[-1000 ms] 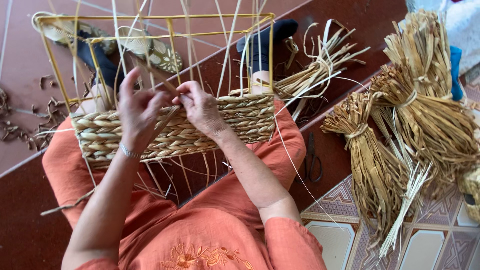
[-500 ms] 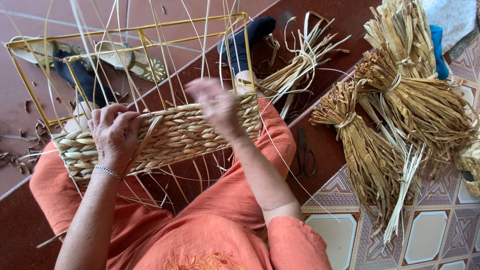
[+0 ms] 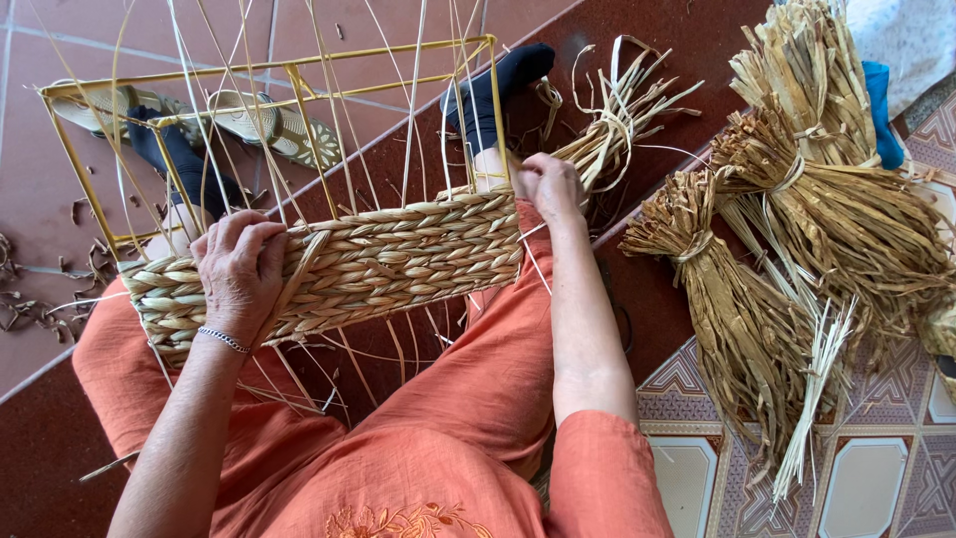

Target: The person weaves dried palm leaves into a rectangular basket frame, interlacing strands by hand and trimming excess with scissors. The basket gradually fills as the person continues weaving and occasionally adjusts the frame.

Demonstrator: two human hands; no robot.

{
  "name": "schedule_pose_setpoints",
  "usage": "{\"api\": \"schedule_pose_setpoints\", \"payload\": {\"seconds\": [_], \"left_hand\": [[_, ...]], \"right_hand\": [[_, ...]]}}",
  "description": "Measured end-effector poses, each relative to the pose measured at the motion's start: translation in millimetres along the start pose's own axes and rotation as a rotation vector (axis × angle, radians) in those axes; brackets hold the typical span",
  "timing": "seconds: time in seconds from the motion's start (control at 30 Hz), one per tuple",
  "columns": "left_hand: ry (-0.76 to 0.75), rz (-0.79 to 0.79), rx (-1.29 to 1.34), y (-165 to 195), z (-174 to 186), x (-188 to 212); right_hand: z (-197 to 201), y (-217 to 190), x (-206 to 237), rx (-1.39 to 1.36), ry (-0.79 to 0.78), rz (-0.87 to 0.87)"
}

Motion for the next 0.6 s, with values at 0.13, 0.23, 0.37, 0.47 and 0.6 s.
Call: {"api": "schedule_pose_setpoints", "payload": {"seconds": [0.13, 0.23, 0.37, 0.47, 0.6], "left_hand": [[0.001, 0.037, 0.025, 6, 9, -6], [0.18, -0.071, -0.189, 36, 25, -19], [0.095, -0.051, 0.238, 93, 24, -25], [0.081, 0.097, 0.573, 113, 37, -25], [0.296, 0.435, 1.04, 75, 80, -23]], "right_hand": [[66, -23, 4, 0.007, 0.494, 0.23], [96, -81, 50, 0.02, 0.823, 0.697], [68, -163, 139, -0.319, 0.638, 0.986], [43, -214, 201, -0.339, 0.447, 1.1], [31, -242, 222, -0.373, 0.293, 1.07]]}}
Point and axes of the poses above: each hand's wrist, its own x-axis away from the middle knuckle, its own z-axis out of the back of the hand, y = z × x, the point moved 8 cm from there along -x, towards the middle knuckle, and after that the axes turned 12 degrees about y, right-handed, at the moved point
